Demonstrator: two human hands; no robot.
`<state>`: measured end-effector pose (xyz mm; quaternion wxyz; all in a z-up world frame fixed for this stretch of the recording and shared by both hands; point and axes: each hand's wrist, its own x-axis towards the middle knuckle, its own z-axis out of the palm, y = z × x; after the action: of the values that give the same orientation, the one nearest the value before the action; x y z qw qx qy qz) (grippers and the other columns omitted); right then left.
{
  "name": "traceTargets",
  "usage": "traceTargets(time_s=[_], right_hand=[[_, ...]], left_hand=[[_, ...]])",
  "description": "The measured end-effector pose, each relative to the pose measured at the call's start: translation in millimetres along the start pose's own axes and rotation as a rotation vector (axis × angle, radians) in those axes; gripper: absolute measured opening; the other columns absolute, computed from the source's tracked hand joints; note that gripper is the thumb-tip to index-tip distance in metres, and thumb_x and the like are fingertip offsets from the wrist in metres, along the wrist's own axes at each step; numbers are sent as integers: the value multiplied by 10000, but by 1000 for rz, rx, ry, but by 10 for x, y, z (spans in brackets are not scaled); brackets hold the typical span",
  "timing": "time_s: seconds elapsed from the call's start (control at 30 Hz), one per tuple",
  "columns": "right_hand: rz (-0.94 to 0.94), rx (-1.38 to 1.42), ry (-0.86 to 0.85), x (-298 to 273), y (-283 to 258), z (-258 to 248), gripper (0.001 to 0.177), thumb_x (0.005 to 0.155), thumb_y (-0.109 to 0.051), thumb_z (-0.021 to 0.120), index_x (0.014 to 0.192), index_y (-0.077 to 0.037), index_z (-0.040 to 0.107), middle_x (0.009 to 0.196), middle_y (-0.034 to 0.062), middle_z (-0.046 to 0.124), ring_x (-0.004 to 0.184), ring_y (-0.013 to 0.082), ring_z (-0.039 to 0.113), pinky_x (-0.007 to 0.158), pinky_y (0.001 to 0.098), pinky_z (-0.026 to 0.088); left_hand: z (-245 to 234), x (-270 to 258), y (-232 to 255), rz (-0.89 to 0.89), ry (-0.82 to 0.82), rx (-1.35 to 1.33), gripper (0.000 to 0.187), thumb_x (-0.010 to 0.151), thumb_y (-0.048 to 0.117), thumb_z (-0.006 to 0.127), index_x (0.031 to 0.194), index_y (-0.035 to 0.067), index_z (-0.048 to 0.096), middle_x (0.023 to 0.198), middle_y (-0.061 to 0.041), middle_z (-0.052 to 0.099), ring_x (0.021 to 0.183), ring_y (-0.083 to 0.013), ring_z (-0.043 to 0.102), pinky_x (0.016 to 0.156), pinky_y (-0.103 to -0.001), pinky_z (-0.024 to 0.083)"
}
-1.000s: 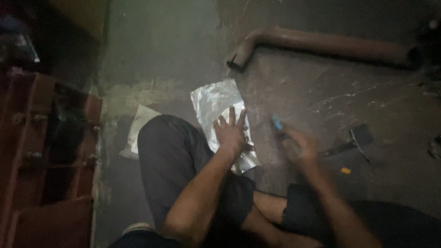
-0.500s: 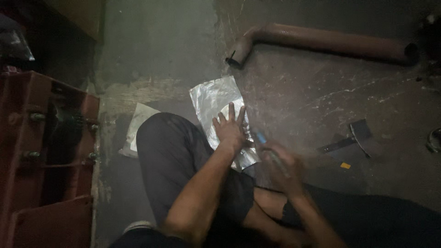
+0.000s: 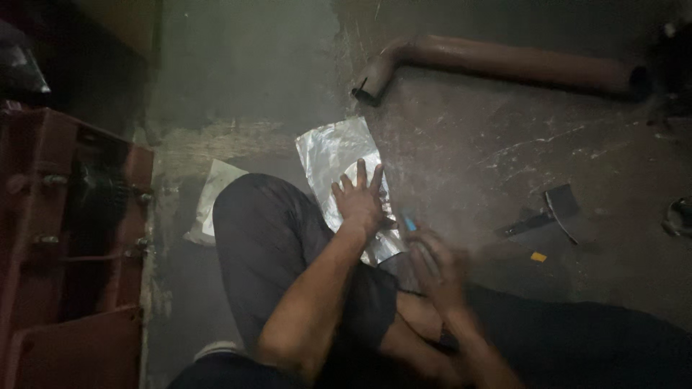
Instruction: The person sits on the floor and uses a blue scraper to clean a rectangular metal sheet, then switches to a black file to clean a curved metal pipe. The person rotates the pipe to file different sections and places the tools on the floor between actions.
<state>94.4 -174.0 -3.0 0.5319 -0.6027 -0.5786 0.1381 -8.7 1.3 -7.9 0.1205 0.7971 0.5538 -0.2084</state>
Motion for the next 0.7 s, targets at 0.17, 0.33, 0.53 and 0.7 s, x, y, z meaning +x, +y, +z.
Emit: traceTargets(time_s=[0.17, 0.33, 0.53, 0.7], right_hand=[[423, 5, -3, -43, 116, -155, 173, 940, -106, 636, 1074, -69, 740, 1025, 80, 782, 853, 185, 765, 740, 329, 601], [316, 119, 71, -134, 303, -283, 168, 963, -101, 663, 1100, -21, 720, 1069, 109, 755, 929, 208, 711, 810, 355, 560], [355, -108, -84, -128, 400, -20, 191, 997, -171, 612, 1126, -118, 742, 1017, 95, 770, 840, 234, 770, 736, 350, 591], [98, 100, -44, -22, 3, 141, 228, 913, -141, 668, 1093, -19, 736, 1014, 194, 759, 924, 301, 760, 762, 399, 594]], left_hand=[[-22, -57, 6, 1, -29, -9, 1385, 616, 660, 898, 1631, 347, 10, 1717, -104, -10, 1524, -477, 162, 1201, -643, 166], [-129, -107, -8, -18, -81, 74, 1358, 658, 638, 887, 1639, 342, -4, 1721, -109, -38, 1494, -499, 225, 1161, -645, 265], [56, 24, -21, -63, -65, 4, 1370, 618, 528, 935, 1640, 421, 29, 1731, -86, -23, 1472, -468, 294, 1111, -591, 386], [293, 185, -78, -5, 238, 38, 899, 971, 512, 733, 1637, 469, 131, 1731, -67, 83, 1358, -489, 419, 1030, -674, 415]])
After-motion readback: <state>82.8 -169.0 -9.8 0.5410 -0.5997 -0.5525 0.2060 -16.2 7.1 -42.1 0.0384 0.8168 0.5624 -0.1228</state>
